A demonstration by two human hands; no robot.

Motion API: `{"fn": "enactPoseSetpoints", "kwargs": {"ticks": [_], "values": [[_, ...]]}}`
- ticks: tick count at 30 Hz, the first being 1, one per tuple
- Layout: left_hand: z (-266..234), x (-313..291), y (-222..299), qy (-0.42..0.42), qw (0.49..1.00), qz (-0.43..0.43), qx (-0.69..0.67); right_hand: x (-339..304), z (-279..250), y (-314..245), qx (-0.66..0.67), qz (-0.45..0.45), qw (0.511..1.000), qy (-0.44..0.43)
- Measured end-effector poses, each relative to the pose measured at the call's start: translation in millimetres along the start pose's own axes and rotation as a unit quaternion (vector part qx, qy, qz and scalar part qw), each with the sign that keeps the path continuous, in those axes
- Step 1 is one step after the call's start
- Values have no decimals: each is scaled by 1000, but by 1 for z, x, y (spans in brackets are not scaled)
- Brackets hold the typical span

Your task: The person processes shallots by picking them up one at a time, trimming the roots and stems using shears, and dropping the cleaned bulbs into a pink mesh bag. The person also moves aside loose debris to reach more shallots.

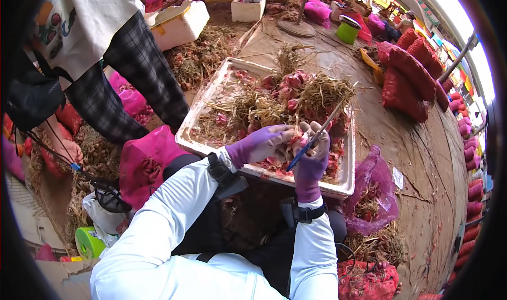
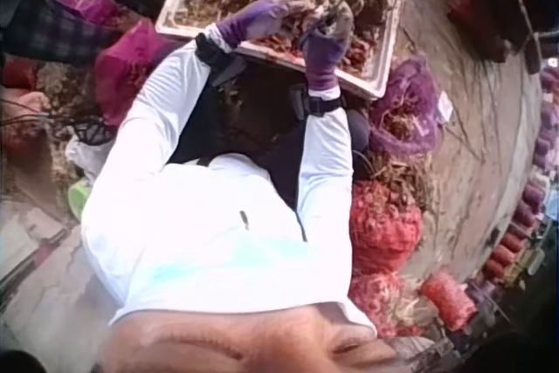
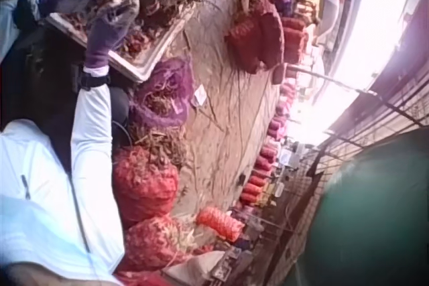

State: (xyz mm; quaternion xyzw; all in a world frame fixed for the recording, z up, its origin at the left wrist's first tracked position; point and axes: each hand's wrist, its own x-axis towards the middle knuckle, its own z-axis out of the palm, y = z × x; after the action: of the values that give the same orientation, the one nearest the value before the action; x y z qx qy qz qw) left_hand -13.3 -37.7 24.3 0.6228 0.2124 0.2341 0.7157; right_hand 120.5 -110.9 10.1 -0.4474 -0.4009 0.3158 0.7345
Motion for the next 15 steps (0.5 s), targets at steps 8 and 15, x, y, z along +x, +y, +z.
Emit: {"fn": "enactPoseSetpoints", "kwargs": {"ticks": [8, 15], "values": [[13, -2, -1, -3, 998, 28, -59, 5, -10, 6, -223, -104, 969, 36], [16, 8, -19, 13, 991, 100, -89, 9, -11, 11, 42, 12, 997, 66]]}}
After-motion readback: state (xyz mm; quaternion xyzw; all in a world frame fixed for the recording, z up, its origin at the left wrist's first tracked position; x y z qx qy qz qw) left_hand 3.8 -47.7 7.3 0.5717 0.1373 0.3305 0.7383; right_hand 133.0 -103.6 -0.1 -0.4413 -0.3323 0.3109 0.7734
